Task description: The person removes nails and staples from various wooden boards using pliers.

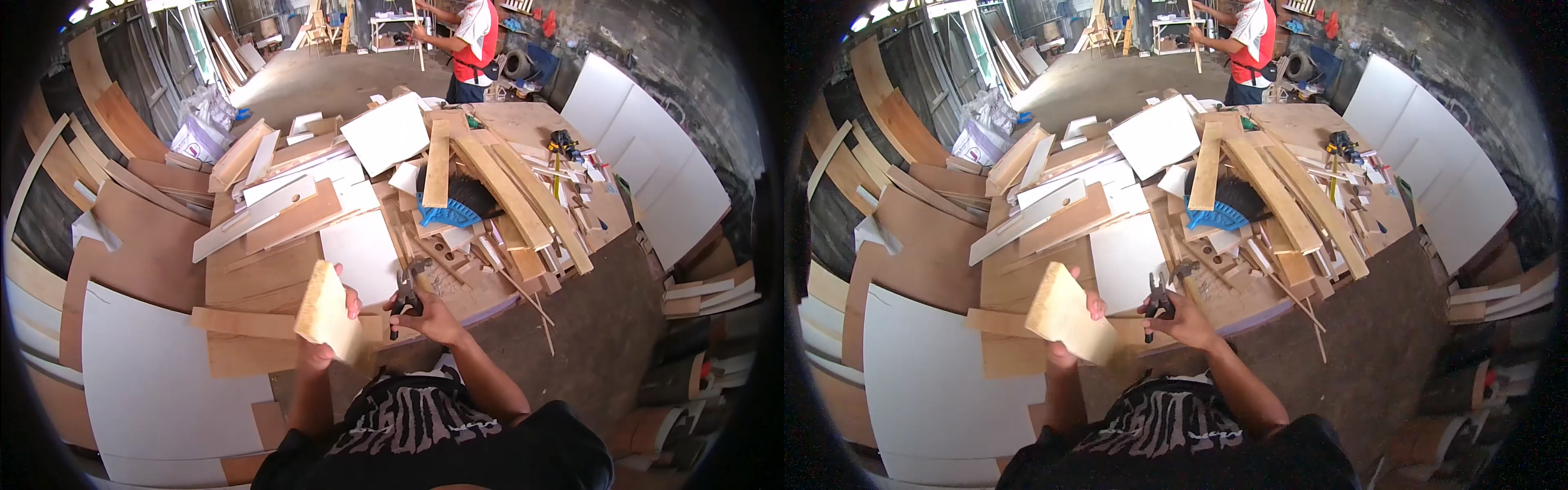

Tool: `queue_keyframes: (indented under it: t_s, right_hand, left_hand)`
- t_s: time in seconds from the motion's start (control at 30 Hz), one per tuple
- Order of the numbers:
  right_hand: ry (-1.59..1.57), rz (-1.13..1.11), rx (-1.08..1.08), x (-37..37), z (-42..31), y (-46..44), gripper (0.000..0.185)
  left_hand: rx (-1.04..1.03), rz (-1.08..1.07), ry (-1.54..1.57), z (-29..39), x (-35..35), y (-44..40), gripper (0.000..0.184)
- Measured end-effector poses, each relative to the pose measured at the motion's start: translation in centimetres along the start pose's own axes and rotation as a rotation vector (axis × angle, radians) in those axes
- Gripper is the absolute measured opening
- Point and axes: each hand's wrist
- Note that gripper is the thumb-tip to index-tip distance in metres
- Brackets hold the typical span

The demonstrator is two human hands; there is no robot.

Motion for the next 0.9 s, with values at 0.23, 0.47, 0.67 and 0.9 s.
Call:
queue_keyframes:
  t_s: [0.23, 0.47, 0.67, 0.9]
  right_hand:
    - [0.182, -0.055, 0.055, -1.8, 0.8, 0.3, 0.037]
    - [-0.121, 0.045, 0.025, -3.6, 2.4, 1.2, 0.035]
    - [0.15, 0.135, -0.042, -3.4, 1.2, 2.8, 0.03]
    - [0.125, 0.364, 0.012, -4.1, 1.7, 4.1, 0.032]
  left_hand:
    - [0.008, -0.223, 0.232, 1.8, -0.5, -3.1, 0.131]
    - [-0.105, -0.413, 0.335, 1.8, -0.1, -5.4, 0.126]
    - [-0.177, -0.544, 0.52, 2.3, 0.0, -6.7, 0.125]
    - [-0.062, 0.037, 0.163, 2.4, 1.9, -3.4, 0.125]
Point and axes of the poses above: each hand's wrist, its own y-axis away from the middle knuckle, its own x-axis out of the back of the hand, z = x × y
